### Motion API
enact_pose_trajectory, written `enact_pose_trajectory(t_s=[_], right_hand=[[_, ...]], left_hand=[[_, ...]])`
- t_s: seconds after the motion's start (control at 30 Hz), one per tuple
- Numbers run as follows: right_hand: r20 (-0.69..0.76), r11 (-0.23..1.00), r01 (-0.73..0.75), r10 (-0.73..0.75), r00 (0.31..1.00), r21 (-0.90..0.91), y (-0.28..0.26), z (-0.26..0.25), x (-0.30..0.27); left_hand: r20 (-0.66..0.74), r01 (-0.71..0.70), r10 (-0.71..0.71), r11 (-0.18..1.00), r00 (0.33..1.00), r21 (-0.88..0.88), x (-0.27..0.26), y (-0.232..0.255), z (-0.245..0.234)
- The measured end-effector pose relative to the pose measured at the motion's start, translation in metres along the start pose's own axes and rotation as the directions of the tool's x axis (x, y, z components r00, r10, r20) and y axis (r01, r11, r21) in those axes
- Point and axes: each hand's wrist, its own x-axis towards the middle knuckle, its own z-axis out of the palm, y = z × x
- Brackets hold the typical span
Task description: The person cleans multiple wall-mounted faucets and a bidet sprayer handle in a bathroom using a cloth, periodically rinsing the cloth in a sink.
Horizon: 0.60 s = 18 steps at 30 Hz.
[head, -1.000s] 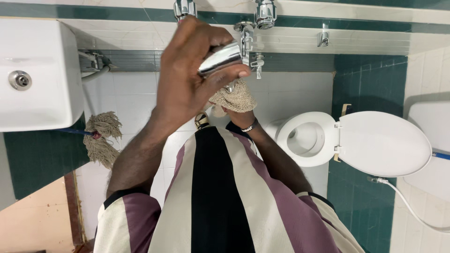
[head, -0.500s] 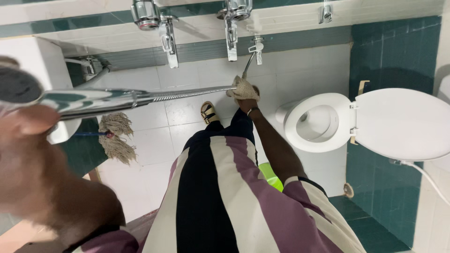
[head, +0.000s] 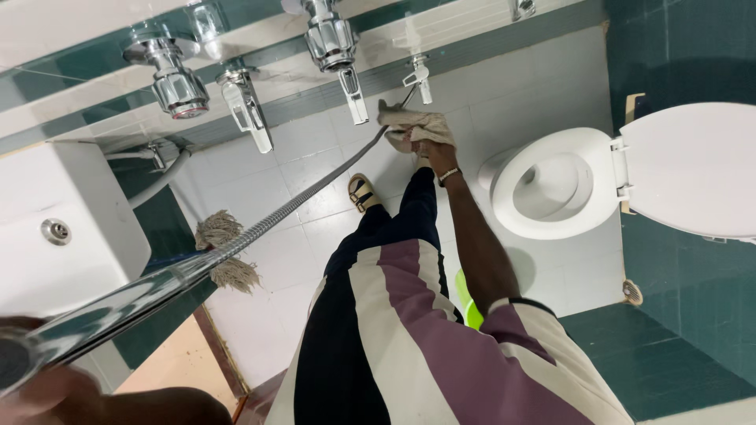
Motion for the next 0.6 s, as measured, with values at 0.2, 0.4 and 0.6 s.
enact_pose_trajectory(t_s=[0.2, 0.4, 0.6], right_hand=[[-0.280, 0.920, 0.042, 0.075, 0.957, 0.391, -0.032, -0.115, -0.050], [-0.586, 0.956, 0.204, -0.044, 0.809, 0.210, -0.037, -0.169, 0.021], [-0.577, 0.805, -0.153, -0.264, 0.773, -0.574, -0.049, -0.155, 0.154]], left_hand=[[0.089, -0.095, 0.101, 0.993, 0.991, -0.070, 0.039, 0.016, 0.043], [0.177, 0.033, -0.001, 0.983, 0.984, -0.180, 0.053, 0.032, 0.088], [0.166, 0.078, -0.043, 0.975, 0.985, -0.209, 0.057, 0.048, 0.105]])
